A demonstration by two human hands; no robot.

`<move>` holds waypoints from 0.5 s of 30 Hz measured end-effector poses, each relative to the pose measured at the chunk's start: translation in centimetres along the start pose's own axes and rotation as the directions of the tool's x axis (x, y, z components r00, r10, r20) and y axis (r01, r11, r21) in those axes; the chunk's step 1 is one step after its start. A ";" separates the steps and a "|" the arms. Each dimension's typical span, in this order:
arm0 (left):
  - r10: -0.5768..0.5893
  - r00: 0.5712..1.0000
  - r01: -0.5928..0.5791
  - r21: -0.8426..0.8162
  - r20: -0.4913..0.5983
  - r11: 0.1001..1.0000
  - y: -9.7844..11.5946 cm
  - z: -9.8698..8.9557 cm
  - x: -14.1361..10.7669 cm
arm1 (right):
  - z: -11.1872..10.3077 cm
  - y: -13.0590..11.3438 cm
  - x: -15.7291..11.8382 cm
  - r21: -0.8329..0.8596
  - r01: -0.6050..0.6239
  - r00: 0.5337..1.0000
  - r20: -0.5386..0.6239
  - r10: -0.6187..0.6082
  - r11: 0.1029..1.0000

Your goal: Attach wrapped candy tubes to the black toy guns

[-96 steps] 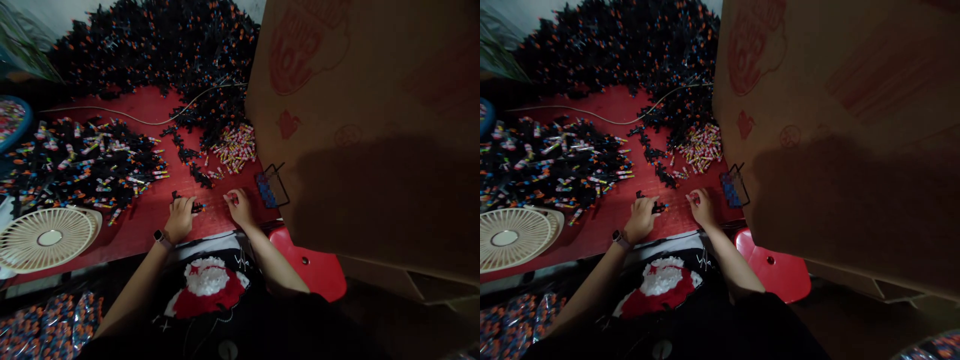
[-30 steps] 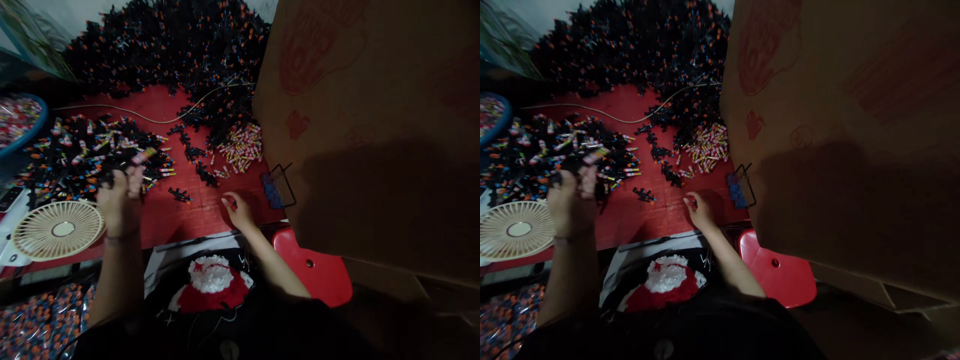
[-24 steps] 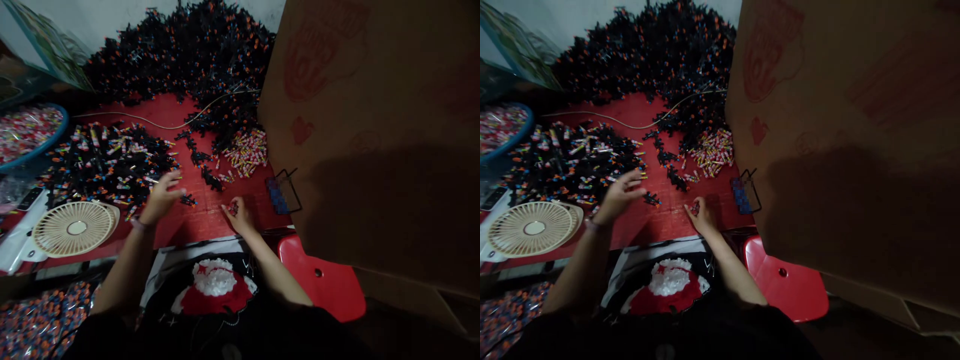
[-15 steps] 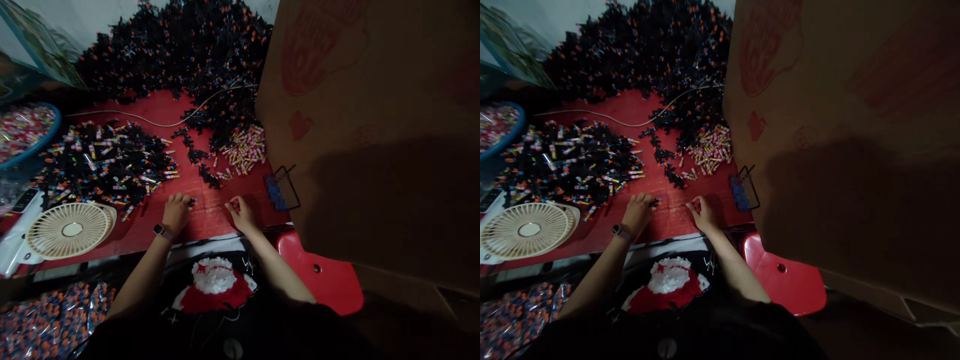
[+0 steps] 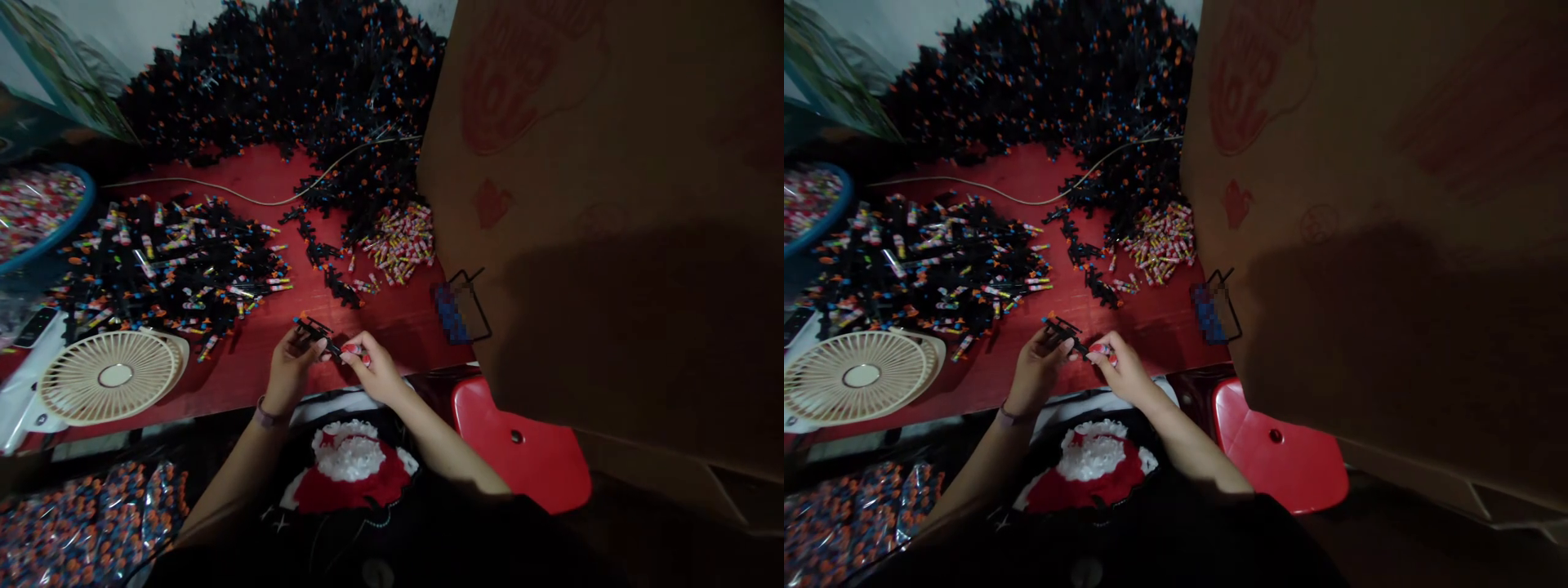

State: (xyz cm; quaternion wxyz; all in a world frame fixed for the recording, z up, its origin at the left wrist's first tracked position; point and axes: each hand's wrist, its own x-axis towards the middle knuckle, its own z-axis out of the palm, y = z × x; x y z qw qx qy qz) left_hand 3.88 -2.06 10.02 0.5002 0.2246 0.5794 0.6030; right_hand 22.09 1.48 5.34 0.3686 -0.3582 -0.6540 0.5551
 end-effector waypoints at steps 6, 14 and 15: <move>0.094 0.988 -0.100 -0.041 -0.125 0.994 0.5 0.5 -0.9 | -0.8 -0.8 -0.5 -0.089 0.078 0.997 0.005 -0.078 0.993; 0.174 0.970 -0.178 -0.004 -0.170 0.984 0.3 1.8 -1.9 | -1.0 -1.1 -0.5 -0.229 0.283 0.958 0.028 -0.284 0.931; 0.183 0.967 -0.187 -0.004 -0.178 0.982 0.3 1.9 -1.9 | -1.1 -1.2 -0.5 -0.235 0.292 0.956 0.046 -0.289 0.927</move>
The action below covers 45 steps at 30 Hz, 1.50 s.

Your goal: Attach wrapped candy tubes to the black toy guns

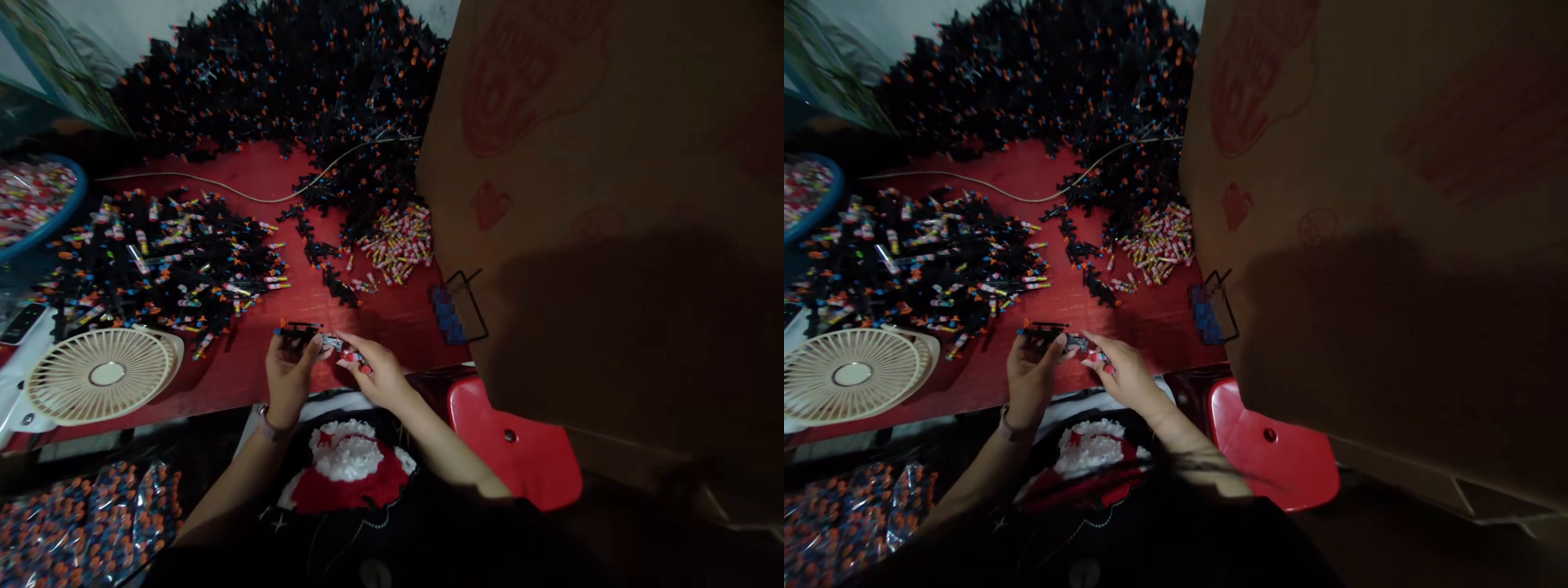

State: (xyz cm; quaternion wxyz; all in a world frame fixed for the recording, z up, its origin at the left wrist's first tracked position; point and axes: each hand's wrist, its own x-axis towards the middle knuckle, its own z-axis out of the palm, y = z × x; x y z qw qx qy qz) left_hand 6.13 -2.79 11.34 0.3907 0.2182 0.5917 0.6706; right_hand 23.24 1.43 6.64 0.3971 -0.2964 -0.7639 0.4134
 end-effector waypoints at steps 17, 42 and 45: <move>0.059 0.997 -0.063 0.073 0.051 0.995 0.3 0.5 -1.5 | -1.9 -1.6 0.2 0.178 -0.183 0.978 0.130 0.162 0.967; -0.046 0.995 0.043 0.038 0.091 0.998 -2.9 0.2 -1.1 | 0.8 1.6 -1.3 0.010 -0.083 0.993 -0.087 0.083 0.997; -0.098 0.989 0.093 0.049 0.112 0.994 -2.6 -0.8 0.9 | 0.6 2.5 -0.4 0.067 -0.166 0.986 -0.018 0.167 0.984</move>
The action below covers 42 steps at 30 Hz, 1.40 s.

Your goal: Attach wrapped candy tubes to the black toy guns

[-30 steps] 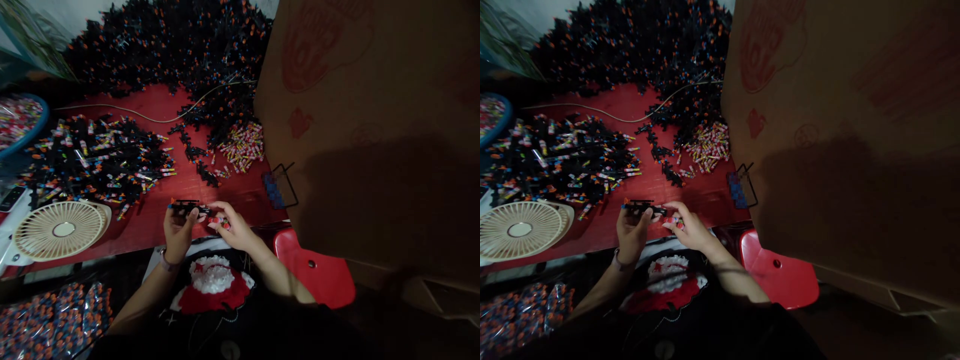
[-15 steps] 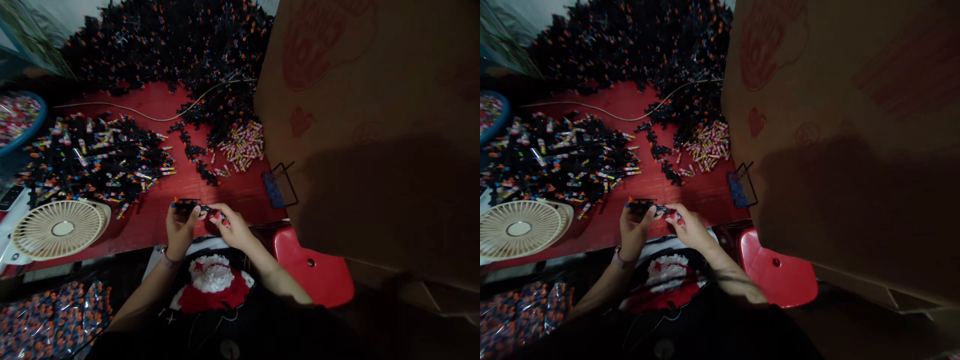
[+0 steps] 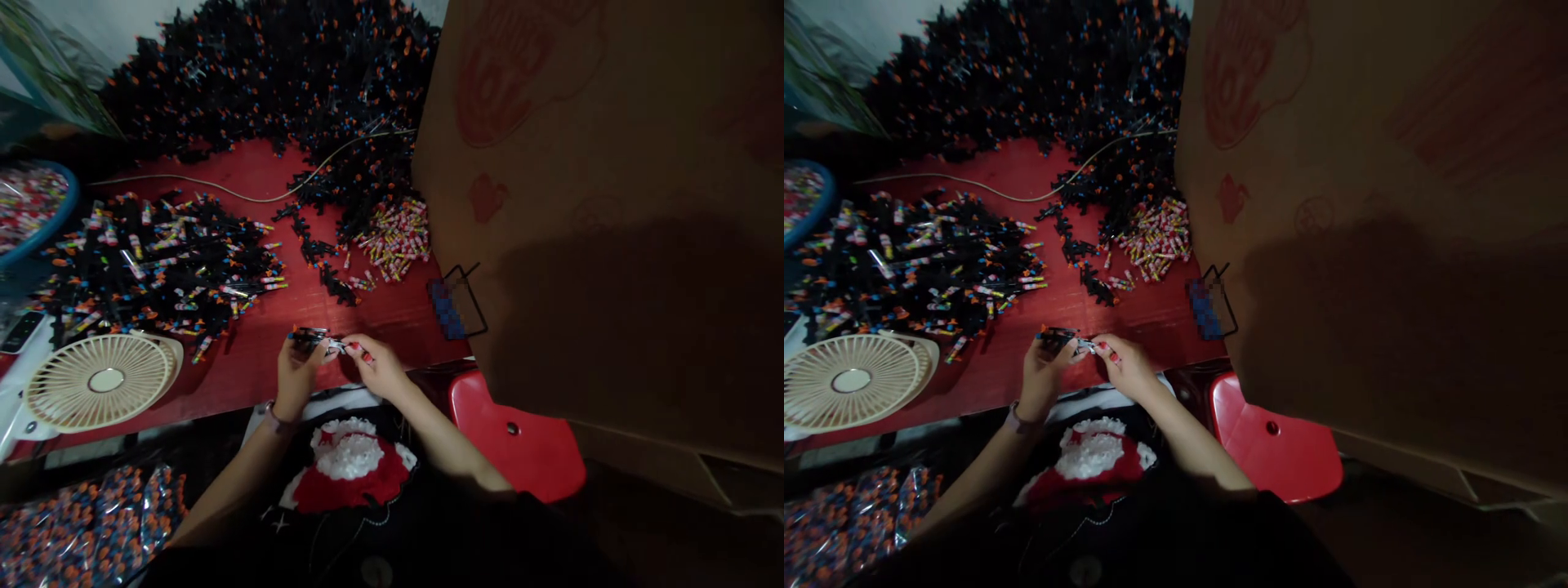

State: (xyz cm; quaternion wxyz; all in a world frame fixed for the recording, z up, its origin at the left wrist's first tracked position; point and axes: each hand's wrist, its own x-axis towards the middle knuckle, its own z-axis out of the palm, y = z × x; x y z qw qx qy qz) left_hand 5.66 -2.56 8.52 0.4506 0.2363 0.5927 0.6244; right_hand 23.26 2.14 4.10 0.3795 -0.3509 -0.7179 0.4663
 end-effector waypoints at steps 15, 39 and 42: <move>0.283 0.923 -0.384 0.580 0.260 0.718 1.6 2.3 15.2 | -2.2 7.6 2.6 -0.220 -0.243 0.920 -0.361 0.152 0.945; 0.055 0.998 -0.054 0.025 -0.018 0.998 -2.4 -1.2 3.8 | 1.4 2.9 1.3 0.347 -0.163 0.983 -0.026 0.183 0.923; 0.055 0.998 -0.054 0.069 -0.007 0.996 -2.4 -0.9 2.5 | 2.5 2.5 1.7 0.390 -0.181 0.980 -0.007 0.199 0.903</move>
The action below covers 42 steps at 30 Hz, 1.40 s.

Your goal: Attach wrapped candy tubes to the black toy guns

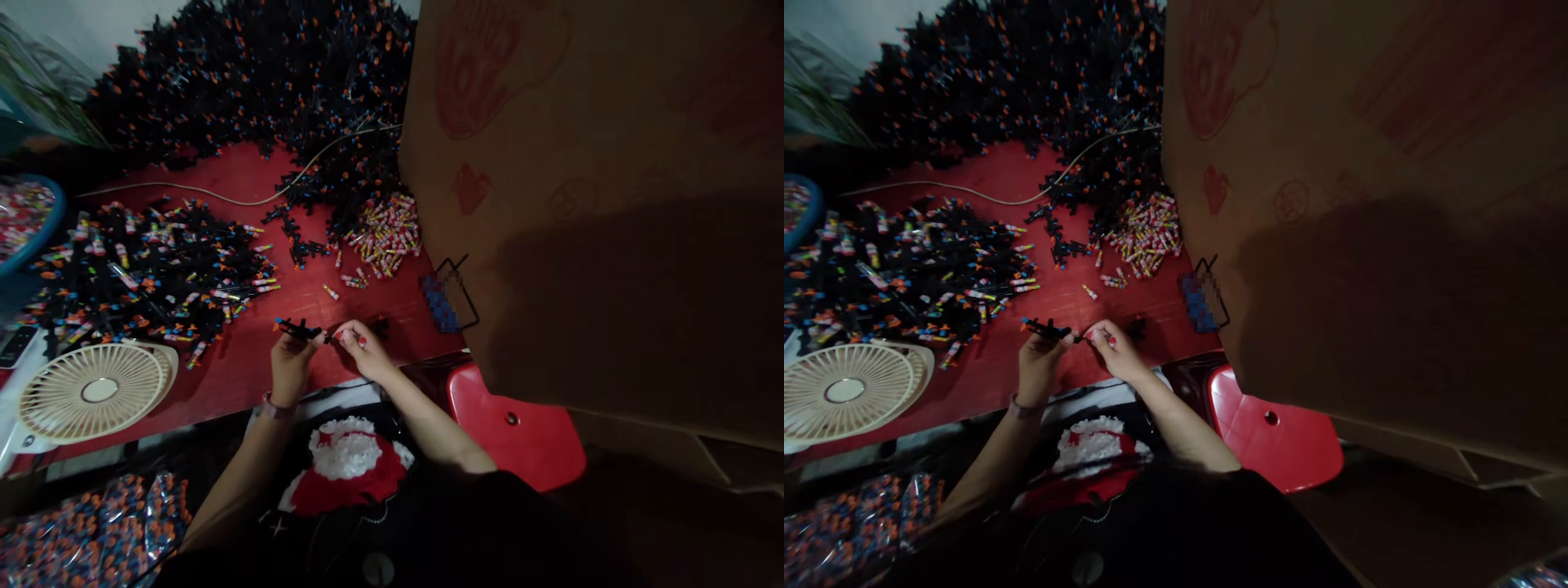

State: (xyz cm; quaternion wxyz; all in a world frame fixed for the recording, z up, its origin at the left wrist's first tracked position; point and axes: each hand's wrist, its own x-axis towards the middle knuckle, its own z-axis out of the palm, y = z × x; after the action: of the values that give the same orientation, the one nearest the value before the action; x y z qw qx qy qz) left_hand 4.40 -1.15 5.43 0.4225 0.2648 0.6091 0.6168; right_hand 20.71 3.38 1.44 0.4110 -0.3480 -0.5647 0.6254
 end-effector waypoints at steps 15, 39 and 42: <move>0.174 0.982 -0.167 0.099 -0.069 0.981 0.8 0.8 -2.4 | 0.5 -3.3 -1.2 0.000 -0.086 0.996 0.021 0.086 0.996; 0.219 0.912 -0.309 0.227 0.348 0.924 3.3 -0.5 -5.3 | 0.1 -5.2 -4.9 0.205 -0.253 0.953 0.219 0.207 0.946; 0.177 0.956 -0.226 0.200 0.235 0.953 2.6 -0.1 -3.9 | -0.2 -4.6 -4.6 0.142 -0.255 0.949 0.229 0.218 0.957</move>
State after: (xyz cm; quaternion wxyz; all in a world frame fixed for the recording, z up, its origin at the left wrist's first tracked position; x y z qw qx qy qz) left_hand 5.75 -4.18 8.73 0.3875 0.4368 0.5952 0.5521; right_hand 23.38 -0.59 5.86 0.2986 -0.3088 -0.5040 0.7494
